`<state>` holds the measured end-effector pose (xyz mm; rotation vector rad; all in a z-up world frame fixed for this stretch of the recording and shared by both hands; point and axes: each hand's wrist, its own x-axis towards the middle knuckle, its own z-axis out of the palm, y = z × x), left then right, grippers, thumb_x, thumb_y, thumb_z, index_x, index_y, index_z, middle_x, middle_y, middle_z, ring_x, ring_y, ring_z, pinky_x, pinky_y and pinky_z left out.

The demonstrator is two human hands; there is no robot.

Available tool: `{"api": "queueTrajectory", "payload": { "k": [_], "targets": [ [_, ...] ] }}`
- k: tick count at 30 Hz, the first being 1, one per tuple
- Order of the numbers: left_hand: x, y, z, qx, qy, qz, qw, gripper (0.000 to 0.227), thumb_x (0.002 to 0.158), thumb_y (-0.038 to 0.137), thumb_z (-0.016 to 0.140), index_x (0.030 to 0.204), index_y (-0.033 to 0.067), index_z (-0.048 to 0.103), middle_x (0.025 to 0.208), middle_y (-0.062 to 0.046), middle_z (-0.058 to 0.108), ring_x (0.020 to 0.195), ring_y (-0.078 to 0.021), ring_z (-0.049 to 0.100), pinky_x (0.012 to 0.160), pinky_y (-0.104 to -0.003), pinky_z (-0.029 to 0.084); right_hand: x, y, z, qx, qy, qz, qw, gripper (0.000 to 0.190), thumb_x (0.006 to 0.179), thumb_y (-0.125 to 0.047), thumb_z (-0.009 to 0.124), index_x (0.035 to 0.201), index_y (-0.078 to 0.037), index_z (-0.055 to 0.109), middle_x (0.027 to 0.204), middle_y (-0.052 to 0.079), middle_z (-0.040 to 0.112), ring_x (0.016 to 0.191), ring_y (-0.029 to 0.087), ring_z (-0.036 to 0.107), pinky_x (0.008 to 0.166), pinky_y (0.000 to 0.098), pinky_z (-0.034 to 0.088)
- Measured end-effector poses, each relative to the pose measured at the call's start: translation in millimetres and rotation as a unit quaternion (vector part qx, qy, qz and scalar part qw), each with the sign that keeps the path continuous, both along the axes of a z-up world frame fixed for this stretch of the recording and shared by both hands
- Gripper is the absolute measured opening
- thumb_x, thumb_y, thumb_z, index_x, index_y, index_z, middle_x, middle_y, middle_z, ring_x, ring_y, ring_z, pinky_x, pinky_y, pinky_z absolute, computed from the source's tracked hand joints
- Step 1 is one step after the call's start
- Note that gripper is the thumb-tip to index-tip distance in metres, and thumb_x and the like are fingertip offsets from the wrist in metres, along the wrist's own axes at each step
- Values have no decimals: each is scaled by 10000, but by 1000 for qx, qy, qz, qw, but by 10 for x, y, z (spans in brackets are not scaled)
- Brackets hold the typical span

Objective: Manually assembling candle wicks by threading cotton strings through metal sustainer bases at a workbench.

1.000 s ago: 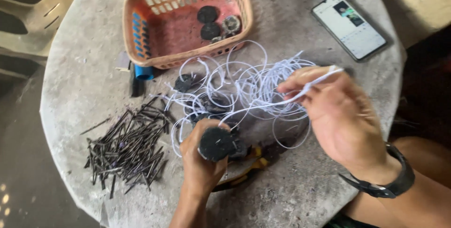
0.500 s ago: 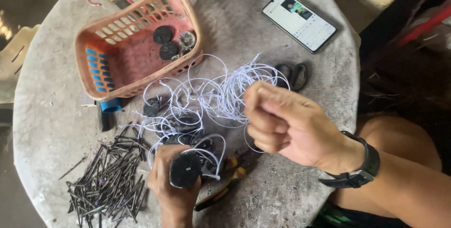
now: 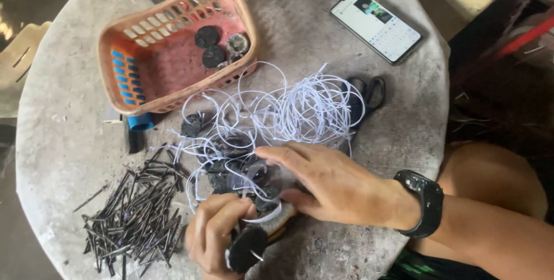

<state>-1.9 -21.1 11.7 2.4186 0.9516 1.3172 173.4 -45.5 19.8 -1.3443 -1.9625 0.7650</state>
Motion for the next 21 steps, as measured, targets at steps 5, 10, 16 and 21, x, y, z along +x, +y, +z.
{"api": "queueTrajectory", "payload": {
  "k": [5,10,16,21],
  "targets": [
    [39,18,14,-24,0,-17,1000,73,795,141,557,833,79,547,730,-72,567,604,-160,557,553,-264,421,-15,-57,75,-239,356,76,900,495,820,-231,517,1249,-77,327,999,64,583,942,130,548,798,258,441],
    [-51,148,-82,-19,18,-67,997,153,848,170,509,904,40,566,803,-118,560,671,-218,586,581,-288,445,-39,-29,7,-241,335,16,911,363,804,-237,508,1109,-39,493,965,21,586,867,83,544,762,210,449],
    [-11,189,-92,40,31,-59,997,237,856,281,469,863,49,518,766,-83,529,587,-179,538,482,-286,401,-19,0,-5,-81,124,52,988,236,820,-180,490,1023,-66,529,947,36,577,884,139,570,768,247,457],
    [81,105,-59,28,3,-60,998,85,835,85,462,858,32,525,764,-107,547,592,-189,556,507,-284,440,-153,-54,-167,40,94,46,994,325,809,-223,490,1069,-32,444,1150,140,425,1115,278,453,909,376,407]
  ]
}}
